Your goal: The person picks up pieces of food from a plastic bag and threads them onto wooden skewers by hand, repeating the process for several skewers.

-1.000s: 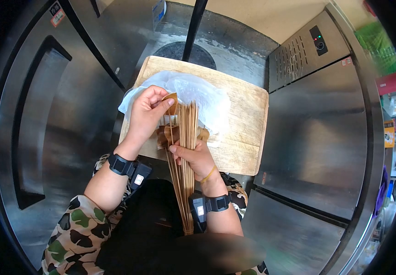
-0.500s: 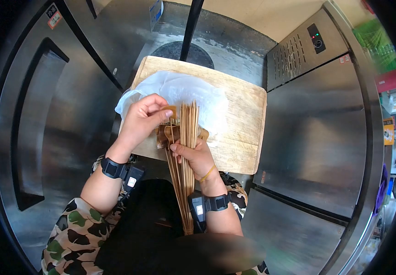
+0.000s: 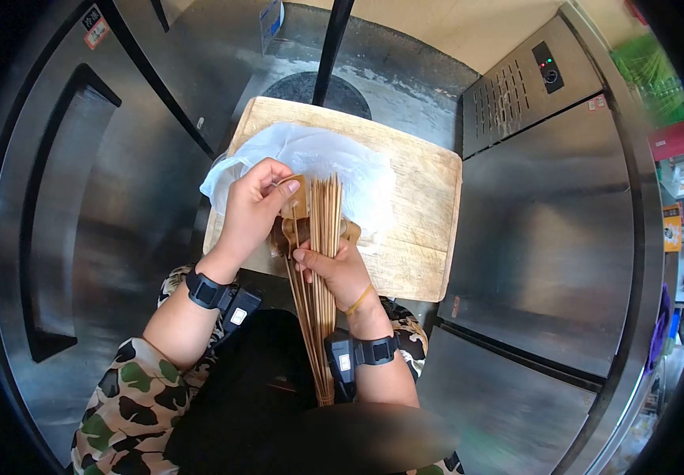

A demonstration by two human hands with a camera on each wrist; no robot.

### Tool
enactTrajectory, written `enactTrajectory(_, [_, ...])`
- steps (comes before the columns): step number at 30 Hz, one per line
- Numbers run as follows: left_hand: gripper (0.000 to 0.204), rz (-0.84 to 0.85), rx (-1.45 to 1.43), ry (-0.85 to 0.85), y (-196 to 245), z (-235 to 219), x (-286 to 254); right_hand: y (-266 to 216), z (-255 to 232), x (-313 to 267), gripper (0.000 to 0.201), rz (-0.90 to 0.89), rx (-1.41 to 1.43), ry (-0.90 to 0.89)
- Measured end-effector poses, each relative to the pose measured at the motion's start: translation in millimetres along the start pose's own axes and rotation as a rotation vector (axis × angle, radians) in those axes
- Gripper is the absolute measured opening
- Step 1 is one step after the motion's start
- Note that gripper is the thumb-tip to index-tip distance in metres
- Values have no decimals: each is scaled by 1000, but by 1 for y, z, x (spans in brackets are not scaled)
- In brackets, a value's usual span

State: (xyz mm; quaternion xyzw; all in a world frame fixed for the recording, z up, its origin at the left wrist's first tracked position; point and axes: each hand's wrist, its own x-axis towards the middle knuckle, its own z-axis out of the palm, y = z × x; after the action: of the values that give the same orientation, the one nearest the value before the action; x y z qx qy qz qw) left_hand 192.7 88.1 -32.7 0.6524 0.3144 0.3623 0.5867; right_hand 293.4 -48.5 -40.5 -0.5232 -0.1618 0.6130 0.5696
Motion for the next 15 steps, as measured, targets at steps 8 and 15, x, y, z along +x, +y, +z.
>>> enactTrajectory(8, [17, -130, -188, -57, -10, -1, 5, 1, 0, 0, 10, -18, -8, -5])
enactTrajectory(15, [13, -106, -15, -139, -20, -6, 6, 2, 0, -1, 10, -18, 4, 9])
